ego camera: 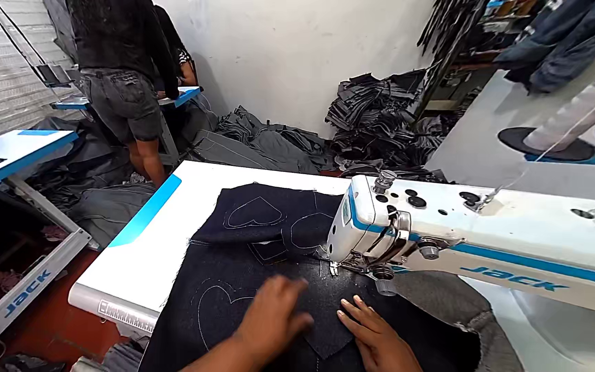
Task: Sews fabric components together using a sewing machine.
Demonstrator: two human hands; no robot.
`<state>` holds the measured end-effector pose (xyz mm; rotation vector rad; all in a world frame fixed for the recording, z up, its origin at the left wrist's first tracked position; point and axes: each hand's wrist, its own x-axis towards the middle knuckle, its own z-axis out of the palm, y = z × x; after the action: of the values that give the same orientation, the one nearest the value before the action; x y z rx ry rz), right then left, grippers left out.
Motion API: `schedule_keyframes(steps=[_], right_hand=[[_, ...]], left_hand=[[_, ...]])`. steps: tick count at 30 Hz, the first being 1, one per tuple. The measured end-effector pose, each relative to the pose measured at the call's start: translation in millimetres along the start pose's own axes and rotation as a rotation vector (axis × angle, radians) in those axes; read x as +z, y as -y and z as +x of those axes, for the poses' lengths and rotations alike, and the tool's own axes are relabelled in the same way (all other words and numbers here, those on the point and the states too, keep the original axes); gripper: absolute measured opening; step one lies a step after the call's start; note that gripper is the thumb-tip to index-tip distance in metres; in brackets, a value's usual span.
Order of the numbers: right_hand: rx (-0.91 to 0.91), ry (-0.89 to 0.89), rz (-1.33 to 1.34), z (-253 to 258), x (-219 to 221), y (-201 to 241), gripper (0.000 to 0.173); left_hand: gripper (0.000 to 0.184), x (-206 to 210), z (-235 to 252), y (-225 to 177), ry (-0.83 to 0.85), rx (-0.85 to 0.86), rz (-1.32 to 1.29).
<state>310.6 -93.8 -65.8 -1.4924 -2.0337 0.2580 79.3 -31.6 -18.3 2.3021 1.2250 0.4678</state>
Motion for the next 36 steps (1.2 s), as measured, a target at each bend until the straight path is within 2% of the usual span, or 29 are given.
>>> schedule_keyframes(steps=[1, 2, 4, 7, 12, 17, 22, 25, 31, 36], right_hand=[[0.007, 0.014, 0.012, 1.0, -1.0, 0.7, 0.041], [0.005, 0.018, 0.017, 1.4, -0.9, 1.0, 0.042], [0.000, 0.021, 0.019, 0.2, 0.4, 0.3, 0.042], [0.001, 0.035, 0.012, 2.0, 0.0, -0.7, 0.041], [0.002, 0.040, -0.004, 1.2, 0.6, -1.3, 0.041], [0.014, 0.055, 0.007, 2.7, -4.3, -1.0, 0.040], [-0.035, -0.067, -0.058, -0.9, 9.6, -9.0, 0.043], [-0.031, -0.059, -0.061, -0.6, 7.6, -9.7, 0.045], [-0.027, -0.011, -0.050, -0.7, 3.5, -5.6, 0.044], [-0.038, -0.044, -0.061, -0.7, 6.5, -10.4, 0.045]], left_hand=[[0.050, 13.5, -11.7, -1.2, -0.028, 0.179, 0.056], [0.050, 24.4, -20.1, -0.9, 0.019, 0.293, 0.105], [0.061, 33.7, -27.5, 1.7, 0.193, 0.346, 0.165], [0.074, 29.3, -22.6, 0.6, 0.328, 0.290, 0.169], [0.073, 29.2, -23.8, -0.2, 0.330, 0.294, 0.203], [0.071, 31.7, -24.6, 0.8, 0.262, 0.318, 0.213], [0.069, 28.5, -26.3, -1.4, 0.258, 0.318, 0.219], [0.068, 26.1, -25.1, -5.0, 0.304, 0.289, 0.208], [0.067, 27.6, -29.0, -3.6, 0.269, 0.317, 0.220], [0.068, 25.8, -26.5, -5.2, 0.289, 0.308, 0.219]])
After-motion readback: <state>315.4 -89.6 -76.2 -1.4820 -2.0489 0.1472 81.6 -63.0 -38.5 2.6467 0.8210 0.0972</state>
